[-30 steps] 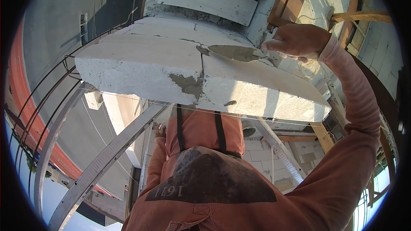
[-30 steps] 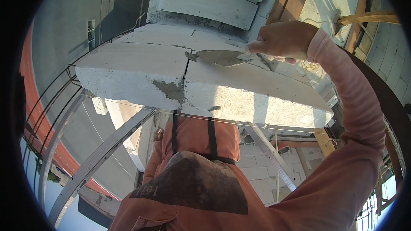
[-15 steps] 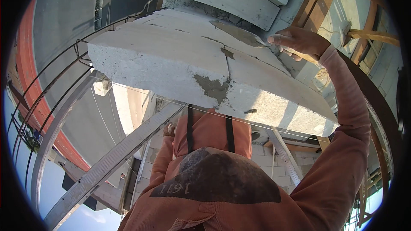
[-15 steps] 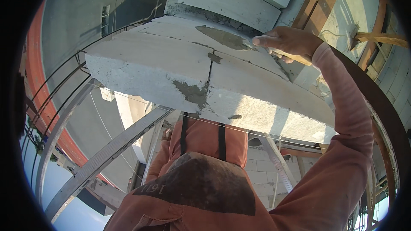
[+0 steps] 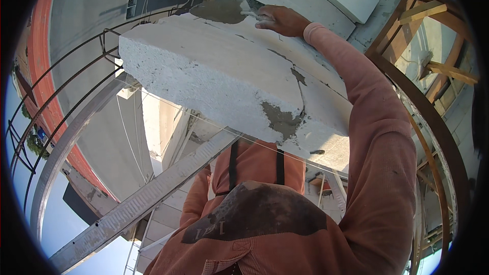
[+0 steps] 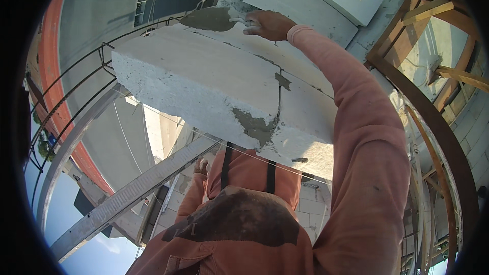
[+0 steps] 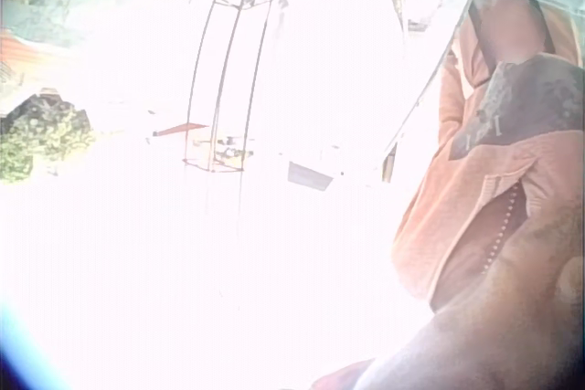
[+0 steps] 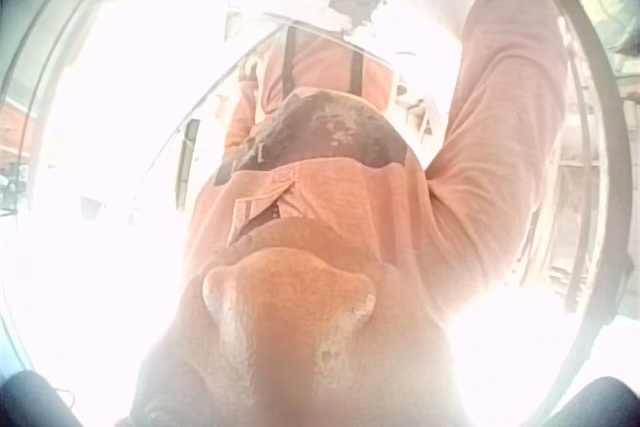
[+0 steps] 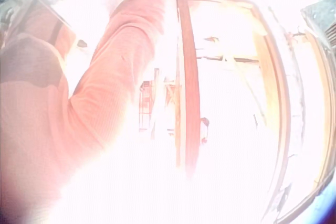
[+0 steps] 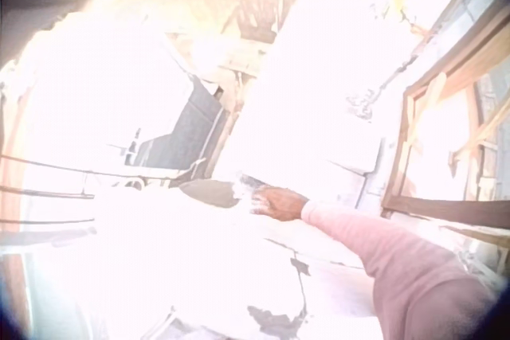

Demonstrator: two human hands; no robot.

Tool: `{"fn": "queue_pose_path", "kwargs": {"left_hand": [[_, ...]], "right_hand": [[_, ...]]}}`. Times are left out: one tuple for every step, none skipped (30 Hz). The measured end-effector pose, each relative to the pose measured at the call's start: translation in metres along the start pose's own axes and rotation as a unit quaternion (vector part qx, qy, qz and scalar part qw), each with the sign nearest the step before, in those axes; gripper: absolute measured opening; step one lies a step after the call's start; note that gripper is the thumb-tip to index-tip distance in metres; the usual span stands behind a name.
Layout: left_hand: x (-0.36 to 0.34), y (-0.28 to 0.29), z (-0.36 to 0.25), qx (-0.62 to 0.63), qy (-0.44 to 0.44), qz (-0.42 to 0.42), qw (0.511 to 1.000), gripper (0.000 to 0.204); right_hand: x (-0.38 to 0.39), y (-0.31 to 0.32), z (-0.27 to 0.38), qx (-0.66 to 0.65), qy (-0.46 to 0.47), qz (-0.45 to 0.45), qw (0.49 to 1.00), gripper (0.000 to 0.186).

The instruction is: The person applies mortar to the joints of white blocks on a construction site using a trowel and then gathers more mortar from a bucket.

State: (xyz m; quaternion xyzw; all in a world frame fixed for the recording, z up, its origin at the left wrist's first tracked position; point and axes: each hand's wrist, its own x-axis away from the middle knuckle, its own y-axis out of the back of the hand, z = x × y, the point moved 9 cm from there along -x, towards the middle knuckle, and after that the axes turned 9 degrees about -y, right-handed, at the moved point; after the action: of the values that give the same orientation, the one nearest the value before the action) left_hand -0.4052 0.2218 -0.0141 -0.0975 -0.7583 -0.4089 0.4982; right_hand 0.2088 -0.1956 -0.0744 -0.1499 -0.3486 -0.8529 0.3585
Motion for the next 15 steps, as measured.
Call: {"fn": "queue_pose_path", "kwargs": {"left_hand": [[0.002, -0.003, 0.008, 0.003, 0.006, -0.005, 1.0, 0.042], [0.004, -0.007, 0.015, 0.006, 0.009, -0.007, 1.0, 0.043], [0.003, -0.01, 0.019, 0.01, 0.01, -0.009, 1.0, 0.043], [0.003, -0.012, 0.023, 0.013, 0.013, -0.013, 1.0, 0.044], [0.003, -0.014, 0.026, 0.016, 0.015, -0.016, 1.0, 0.044], [0.002, -0.016, 0.029, 0.018, 0.014, -0.019, 1.0, 0.044], [0.0, -0.017, 0.03, 0.019, 0.014, -0.021, 1.0, 0.045], [-0.002, -0.018, 0.031, 0.021, 0.012, -0.022, 0.999, 0.045], [-0.007, -0.018, 0.032, 0.02, 0.01, -0.023, 0.999, 0.045], [-0.008, -0.019, 0.033, 0.021, 0.009, -0.024, 0.999, 0.046], [-0.009, -0.019, 0.033, 0.021, 0.007, -0.025, 0.999, 0.046], [-0.012, -0.02, 0.033, 0.02, 0.004, -0.025, 0.999, 0.046], [-0.016, -0.018, 0.034, 0.019, 0.002, -0.026, 0.999, 0.047], [-0.02, -0.018, 0.034, 0.018, -0.003, -0.028, 0.999, 0.047], [-0.022, -0.019, 0.034, 0.017, -0.006, -0.028, 0.999, 0.047]], "right_hand": [[0.006, -0.003, 0.004, -0.014, 0.041, -0.01, 0.999, 0.053], [0.015, -0.004, 0.007, -0.028, 0.08, -0.02, 0.996, 0.051], [0.027, -0.003, 0.002, -0.025, 0.079, -0.018, 0.996, 0.051], [0.039, -0.007, -0.006, -0.028, 0.066, 0.016, 0.997, 0.049], [0.052, -0.01, -0.013, -0.031, 0.053, 0.049, 0.997, 0.048], [0.069, -0.009, -0.018, -0.027, 0.051, 0.049, 0.997, 0.048], [0.084, -0.008, -0.025, -0.014, 0.047, 0.039, 0.998, 0.046], [0.097, -0.005, -0.032, -0.001, 0.042, 0.027, 0.999, 0.044], [0.108, -0.002, -0.034, 0.0, 0.04, 0.026, 0.999, 0.044], [0.117, 0.0, -0.035, -0.001, 0.036, 0.03, 0.999, 0.045], [0.126, 0.002, -0.037, -0.003, 0.033, 0.032, 0.999, 0.045], [0.137, 0.003, -0.042, -0.003, 0.029, 0.03, 0.999, 0.045], [0.147, 0.005, -0.047, 0.002, 0.023, 0.017, 1.0, 0.044], [0.156, 0.008, -0.052, 0.007, 0.017, 0.005, 1.0, 0.043], [0.165, 0.012, -0.056, 0.007, 0.014, 0.004, 1.0, 0.043]]}}
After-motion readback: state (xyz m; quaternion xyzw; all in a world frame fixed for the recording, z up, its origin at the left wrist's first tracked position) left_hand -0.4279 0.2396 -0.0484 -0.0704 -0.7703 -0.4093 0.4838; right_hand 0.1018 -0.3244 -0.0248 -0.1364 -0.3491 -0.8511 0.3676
